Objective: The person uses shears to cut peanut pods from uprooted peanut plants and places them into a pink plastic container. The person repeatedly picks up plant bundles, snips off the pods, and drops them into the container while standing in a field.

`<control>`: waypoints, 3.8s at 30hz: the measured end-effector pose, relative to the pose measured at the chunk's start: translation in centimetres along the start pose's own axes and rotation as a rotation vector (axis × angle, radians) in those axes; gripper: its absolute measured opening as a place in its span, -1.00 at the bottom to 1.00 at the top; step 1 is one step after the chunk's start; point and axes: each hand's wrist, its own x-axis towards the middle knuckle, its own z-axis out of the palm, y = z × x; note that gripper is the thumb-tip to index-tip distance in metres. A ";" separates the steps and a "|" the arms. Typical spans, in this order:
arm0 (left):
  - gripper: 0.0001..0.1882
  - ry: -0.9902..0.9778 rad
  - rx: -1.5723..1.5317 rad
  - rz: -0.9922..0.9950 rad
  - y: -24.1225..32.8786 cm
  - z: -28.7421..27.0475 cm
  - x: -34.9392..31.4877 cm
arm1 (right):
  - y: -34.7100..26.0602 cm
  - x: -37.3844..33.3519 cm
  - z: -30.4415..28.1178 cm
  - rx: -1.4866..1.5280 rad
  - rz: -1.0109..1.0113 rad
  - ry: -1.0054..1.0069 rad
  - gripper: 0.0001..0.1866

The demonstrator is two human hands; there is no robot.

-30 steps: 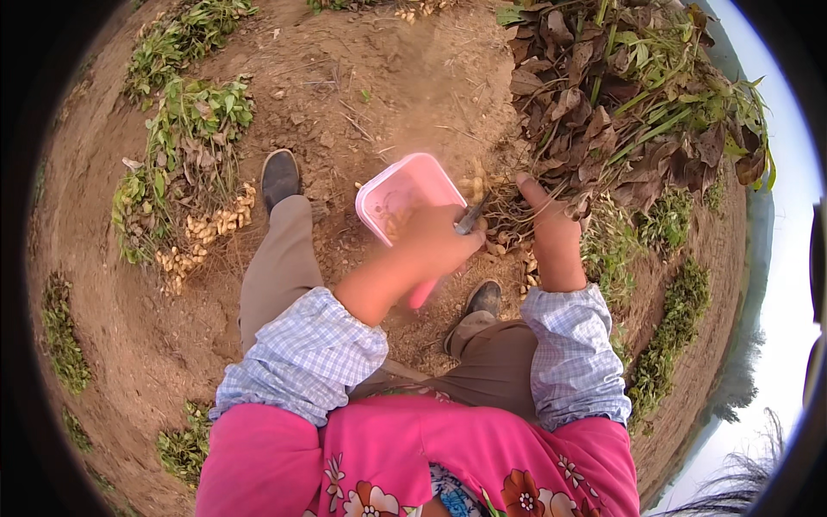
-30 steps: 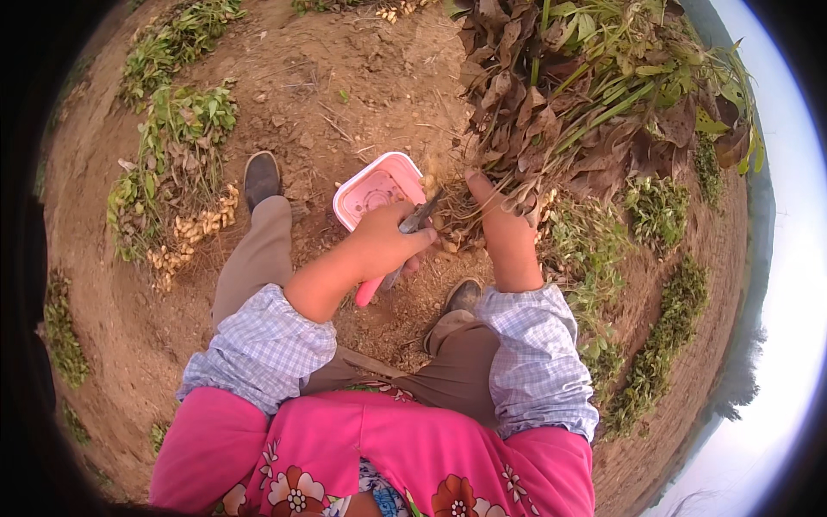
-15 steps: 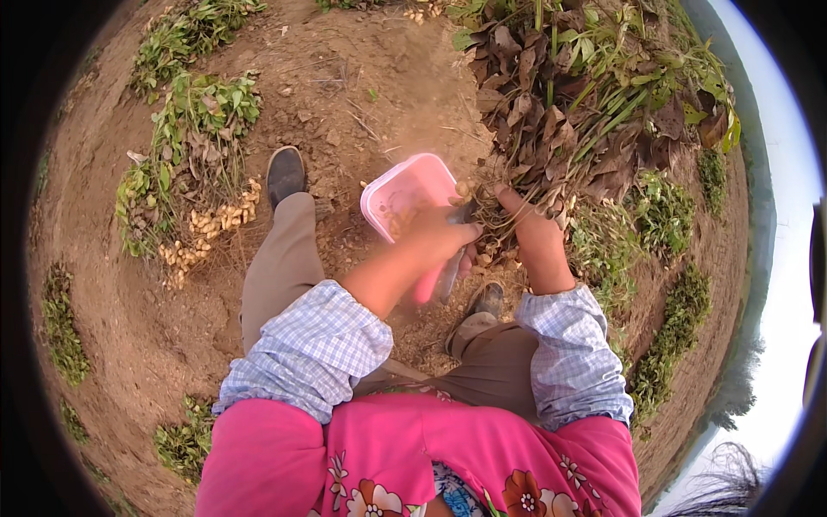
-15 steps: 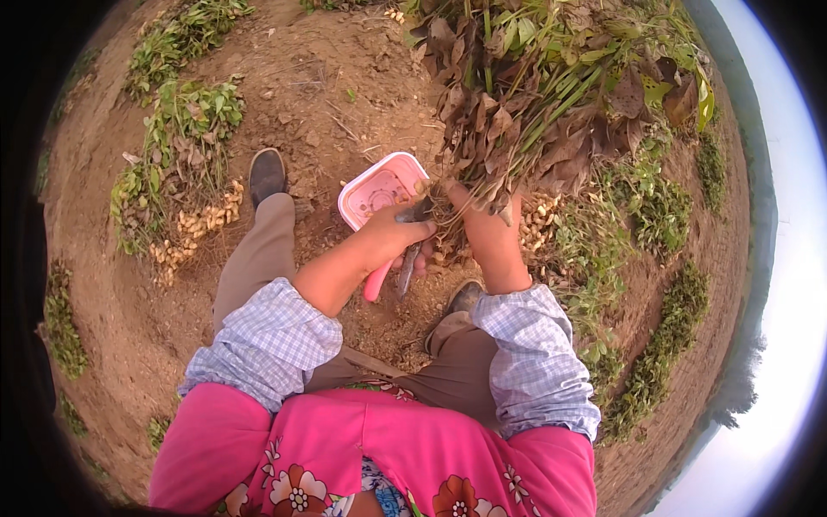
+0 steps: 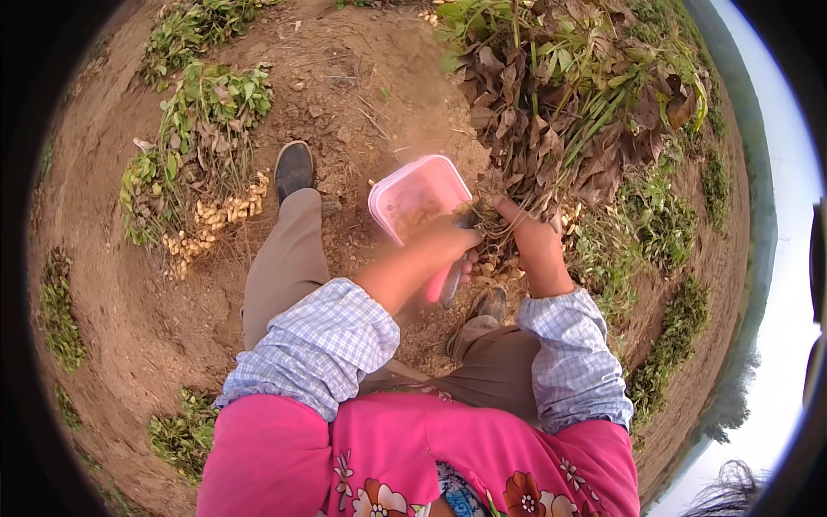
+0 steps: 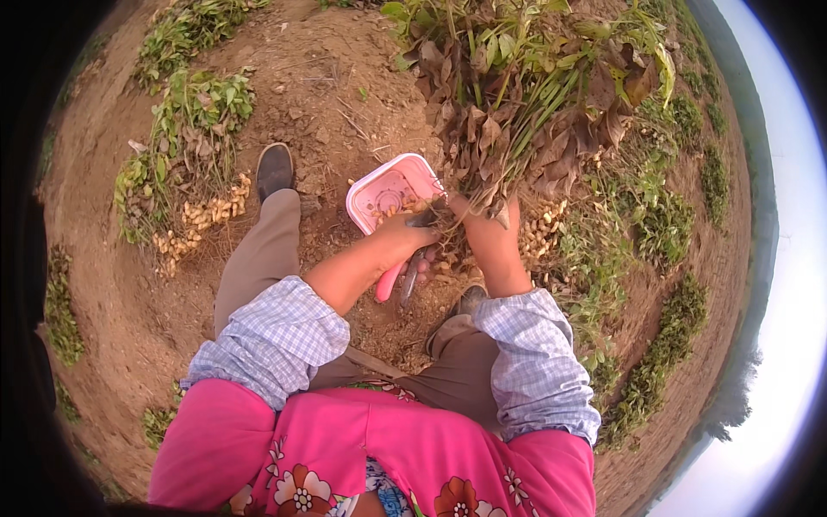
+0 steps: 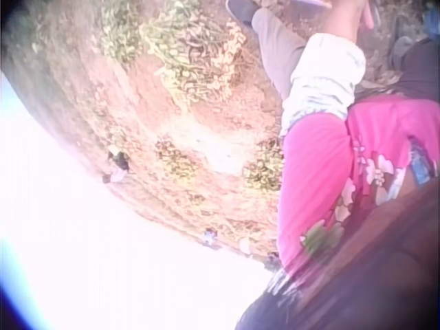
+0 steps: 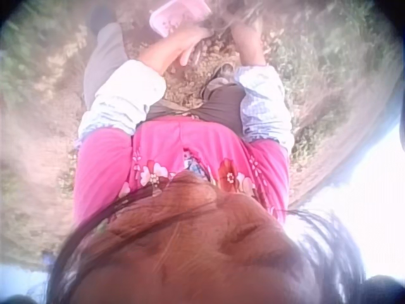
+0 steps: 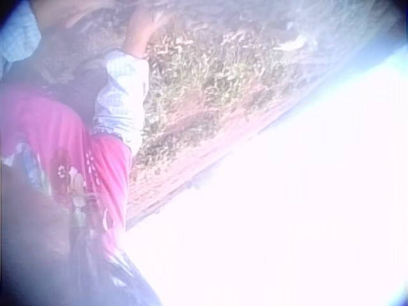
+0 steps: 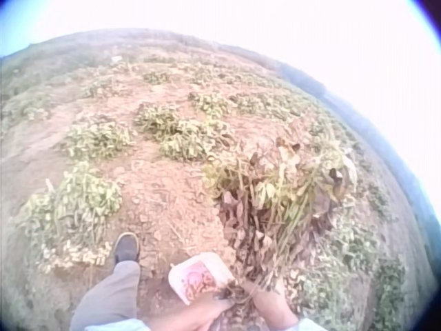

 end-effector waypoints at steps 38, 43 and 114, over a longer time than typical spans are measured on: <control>-0.84 0.031 0.004 0.002 0.1 0.8 0.4 | -3.8 -2.5 0.5 -0.096 -0.087 0.064 -0.87; -0.85 -0.011 0.102 0.023 -0.3 0.2 1.1 | -3.7 -2.5 0.5 0.024 -0.002 0.067 -0.87; -0.72 -0.141 -0.315 -0.023 1.2 -0.6 0.3 | -3.2 -1.7 -0.5 0.012 0.139 0.178 -0.59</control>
